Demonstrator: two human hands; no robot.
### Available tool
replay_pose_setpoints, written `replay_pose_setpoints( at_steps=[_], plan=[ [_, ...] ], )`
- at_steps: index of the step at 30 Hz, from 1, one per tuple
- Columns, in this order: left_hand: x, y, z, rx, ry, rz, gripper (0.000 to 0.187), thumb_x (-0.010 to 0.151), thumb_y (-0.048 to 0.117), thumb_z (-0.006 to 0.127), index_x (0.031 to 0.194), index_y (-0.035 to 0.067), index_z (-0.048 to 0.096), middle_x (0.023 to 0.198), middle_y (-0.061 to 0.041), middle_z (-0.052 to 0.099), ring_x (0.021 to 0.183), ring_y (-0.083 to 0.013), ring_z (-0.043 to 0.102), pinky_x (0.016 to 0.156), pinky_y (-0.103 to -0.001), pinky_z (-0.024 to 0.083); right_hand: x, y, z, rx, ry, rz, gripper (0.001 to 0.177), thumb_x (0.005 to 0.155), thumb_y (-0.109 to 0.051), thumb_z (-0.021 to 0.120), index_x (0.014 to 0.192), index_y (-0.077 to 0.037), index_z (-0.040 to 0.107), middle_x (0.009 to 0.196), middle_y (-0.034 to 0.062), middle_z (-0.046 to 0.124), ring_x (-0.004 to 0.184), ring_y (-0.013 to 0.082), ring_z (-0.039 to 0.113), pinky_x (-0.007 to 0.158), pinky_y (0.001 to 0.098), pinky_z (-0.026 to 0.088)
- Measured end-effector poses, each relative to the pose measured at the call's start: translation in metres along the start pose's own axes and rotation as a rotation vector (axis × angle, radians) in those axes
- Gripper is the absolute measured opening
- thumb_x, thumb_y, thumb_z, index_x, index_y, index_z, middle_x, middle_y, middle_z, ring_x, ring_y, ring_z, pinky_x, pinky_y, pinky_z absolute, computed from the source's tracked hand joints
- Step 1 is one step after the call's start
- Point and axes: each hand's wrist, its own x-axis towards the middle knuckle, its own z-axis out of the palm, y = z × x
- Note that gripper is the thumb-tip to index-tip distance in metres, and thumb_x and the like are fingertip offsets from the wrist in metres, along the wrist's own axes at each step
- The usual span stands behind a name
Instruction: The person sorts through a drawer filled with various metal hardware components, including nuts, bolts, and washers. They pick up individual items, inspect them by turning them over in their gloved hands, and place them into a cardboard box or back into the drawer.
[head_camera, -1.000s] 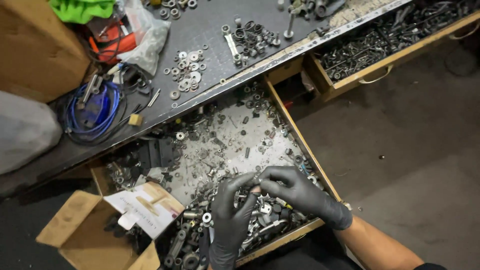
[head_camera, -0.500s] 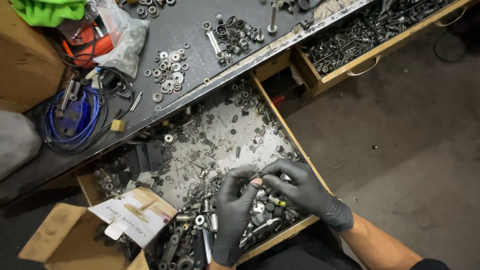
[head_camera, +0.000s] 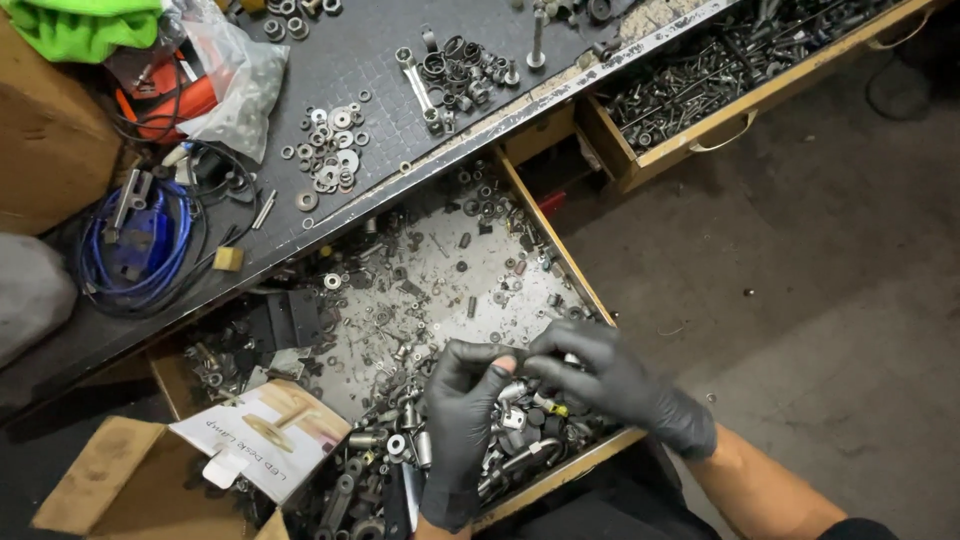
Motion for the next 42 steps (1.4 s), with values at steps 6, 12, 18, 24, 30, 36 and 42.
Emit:
replay_pose_setpoints(
  at_steps=[6, 12, 18, 24, 30, 36, 42],
  plan=[
    [0.012, -0.006, 0.017, -0.187, -0.082, -0.089, 0.016, 0.091, -0.015, 0.066, 0.090, -0.001, 0.058, 0.096, -0.018, 0.069, 0.087, -0.0302, 0.073, 0.084, -0.034, 0.067, 0.022, 0.064, -0.072, -0.385, 0.146, -0.049, 0.019, 0.101, -0.016, 0.063, 0.114, -0.004, 0.070, 0.102, 0.0111, 0.073, 0.085, 0.0218, 0.071, 0.075, 0.0324, 0.057],
    [0.048, -0.015, 0.056, -0.133, -0.160, 0.036, 0.021, 0.087, 0.004, 0.080, 0.095, -0.001, 0.061, 0.089, -0.021, 0.074, 0.075, -0.0239, 0.074, 0.076, -0.036, 0.059, 0.075, 0.195, -0.176, -1.117, 0.459, 0.025, 0.009, 0.096, -0.018, 0.083, 0.102, -0.015, 0.077, 0.092, 0.0076, 0.069, 0.092, 0.0304, 0.067, 0.080, 0.0416, 0.056],
    [0.073, -0.008, 0.089, -0.218, -0.245, -0.033, 0.013, 0.090, 0.003, 0.073, 0.094, 0.007, 0.061, 0.094, -0.013, 0.073, 0.078, -0.0241, 0.074, 0.077, -0.034, 0.063, 0.126, 0.276, -0.197, -1.388, 0.227, 0.232, 0.020, 0.096, -0.036, 0.074, 0.103, -0.018, 0.081, 0.088, 0.0065, 0.072, 0.088, 0.0297, 0.067, 0.075, 0.0455, 0.056],
    [0.080, -0.018, 0.085, -0.218, -0.253, 0.000, 0.014, 0.090, 0.002, 0.073, 0.093, 0.009, 0.061, 0.090, -0.009, 0.071, 0.078, -0.0201, 0.072, 0.077, -0.032, 0.062, 0.143, 0.311, -0.190, -1.517, 0.207, 0.451, 0.023, 0.073, -0.032, 0.073, 0.089, -0.017, 0.081, 0.092, 0.0069, 0.075, 0.090, 0.0330, 0.067, 0.074, 0.0455, 0.051],
    [0.076, -0.012, 0.082, -0.138, -0.247, 0.005, 0.014, 0.090, 0.002, 0.073, 0.093, 0.009, 0.061, 0.094, -0.009, 0.069, 0.081, -0.0174, 0.066, 0.076, -0.031, 0.061, 0.151, 0.325, -0.191, -1.457, 0.101, 0.557, 0.011, 0.075, -0.016, 0.071, 0.082, -0.016, 0.079, 0.085, 0.0084, 0.074, 0.088, 0.0352, 0.069, 0.091, 0.0525, 0.049],
    [0.069, -0.008, 0.078, -0.182, -0.288, 0.025, 0.013, 0.093, 0.003, 0.071, 0.093, 0.009, 0.060, 0.088, -0.009, 0.069, 0.077, -0.0191, 0.069, 0.073, -0.031, 0.060, 0.141, 0.314, -0.195, -1.236, 0.180, 0.475, 0.015, 0.070, -0.007, 0.068, 0.084, -0.008, 0.073, 0.081, 0.0142, 0.071, 0.081, 0.0394, 0.066, 0.085, 0.0553, 0.051],
    [0.065, -0.005, 0.071, -0.184, -0.279, 0.031, 0.011, 0.093, 0.004, 0.070, 0.094, 0.009, 0.060, 0.088, -0.008, 0.069, 0.077, -0.0196, 0.069, 0.077, -0.033, 0.060, 0.131, 0.273, -0.191, -1.141, 0.159, 0.455, 0.018, 0.081, -0.018, 0.066, 0.089, -0.003, 0.070, 0.087, 0.0206, 0.070, 0.085, 0.0421, 0.065, 0.074, 0.0540, 0.051]
  ],
)
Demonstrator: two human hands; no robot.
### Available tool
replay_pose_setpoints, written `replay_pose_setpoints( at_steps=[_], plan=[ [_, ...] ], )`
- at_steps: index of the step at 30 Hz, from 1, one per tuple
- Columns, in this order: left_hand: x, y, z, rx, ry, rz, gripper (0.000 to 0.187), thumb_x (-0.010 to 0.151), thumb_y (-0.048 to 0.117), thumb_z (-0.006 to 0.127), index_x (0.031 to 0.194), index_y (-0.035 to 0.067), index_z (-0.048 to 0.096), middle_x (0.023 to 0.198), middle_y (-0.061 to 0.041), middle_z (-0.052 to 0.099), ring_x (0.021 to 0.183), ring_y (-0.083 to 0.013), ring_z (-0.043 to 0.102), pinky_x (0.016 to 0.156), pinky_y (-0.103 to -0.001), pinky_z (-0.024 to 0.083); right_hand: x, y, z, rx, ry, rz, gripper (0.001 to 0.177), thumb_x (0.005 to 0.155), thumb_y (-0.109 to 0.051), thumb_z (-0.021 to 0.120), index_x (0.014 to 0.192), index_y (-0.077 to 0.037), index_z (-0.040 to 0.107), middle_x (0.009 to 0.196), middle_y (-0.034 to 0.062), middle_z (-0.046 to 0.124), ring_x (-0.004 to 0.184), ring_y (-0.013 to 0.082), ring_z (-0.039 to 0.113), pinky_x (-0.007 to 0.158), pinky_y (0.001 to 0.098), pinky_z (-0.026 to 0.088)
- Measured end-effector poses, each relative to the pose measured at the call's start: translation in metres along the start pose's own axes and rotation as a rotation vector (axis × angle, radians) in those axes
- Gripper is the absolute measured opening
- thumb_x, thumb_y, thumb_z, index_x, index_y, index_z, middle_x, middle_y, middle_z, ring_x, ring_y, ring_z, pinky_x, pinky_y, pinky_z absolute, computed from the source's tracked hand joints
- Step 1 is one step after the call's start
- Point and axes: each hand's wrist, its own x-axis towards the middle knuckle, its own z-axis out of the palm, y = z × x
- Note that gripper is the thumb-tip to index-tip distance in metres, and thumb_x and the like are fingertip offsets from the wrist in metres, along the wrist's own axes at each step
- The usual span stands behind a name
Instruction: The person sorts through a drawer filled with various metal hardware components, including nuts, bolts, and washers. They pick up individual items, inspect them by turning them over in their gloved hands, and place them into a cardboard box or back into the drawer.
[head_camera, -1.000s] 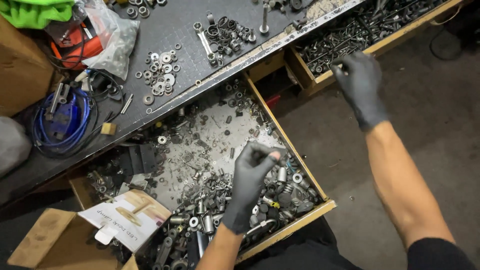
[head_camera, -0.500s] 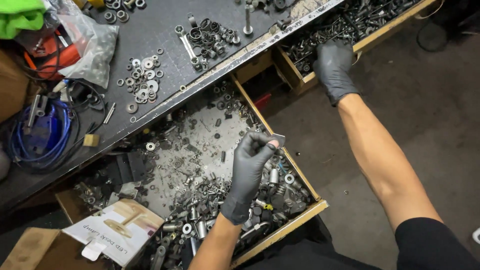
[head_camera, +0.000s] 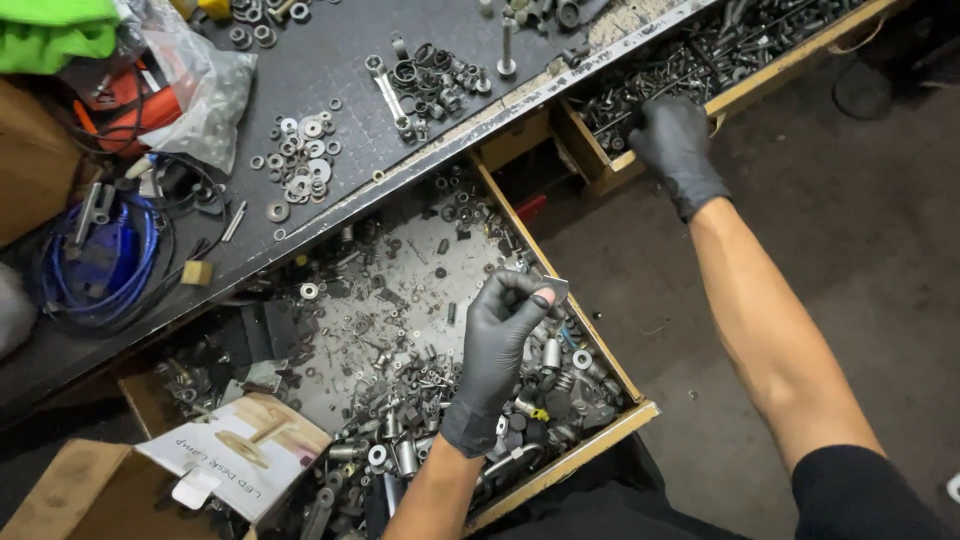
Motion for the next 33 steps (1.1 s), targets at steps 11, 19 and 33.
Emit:
replay_pose_setpoints(
  at_steps=[11, 19, 33],
  plan=[
    [0.002, -0.008, -0.014, 0.028, 0.124, 0.043, 0.019, 0.089, 0.008, 0.079, 0.098, 0.003, 0.062, 0.087, -0.014, 0.071, 0.077, -0.0212, 0.073, 0.079, -0.032, 0.057, 0.009, -0.011, 0.007, 0.006, 0.211, -0.077, 0.017, 0.090, -0.030, 0.081, 0.098, -0.016, 0.074, 0.090, 0.0098, 0.067, 0.097, 0.0327, 0.066, 0.088, 0.0498, 0.051],
    [0.006, -0.006, -0.023, -0.005, 0.180, 0.060, 0.019, 0.090, 0.007, 0.078, 0.098, 0.003, 0.062, 0.087, -0.014, 0.070, 0.077, -0.0209, 0.072, 0.079, -0.032, 0.056, 0.064, -0.010, 0.054, -0.110, 0.123, -0.054, 0.016, 0.086, -0.021, 0.077, 0.086, -0.005, 0.080, 0.078, 0.0169, 0.075, 0.084, 0.0346, 0.074, 0.079, 0.0411, 0.057],
    [-0.015, 0.021, -0.017, -0.057, 0.158, 0.103, 0.024, 0.088, 0.006, 0.079, 0.099, 0.005, 0.058, 0.090, -0.014, 0.068, 0.076, -0.0214, 0.073, 0.080, -0.033, 0.058, -0.197, -0.158, -0.134, 1.580, 0.180, -0.101, 0.019, 0.093, 0.006, 0.073, 0.095, 0.001, 0.055, 0.100, 0.0221, 0.071, 0.100, 0.0267, 0.071, 0.092, 0.0342, 0.055]
  ],
)
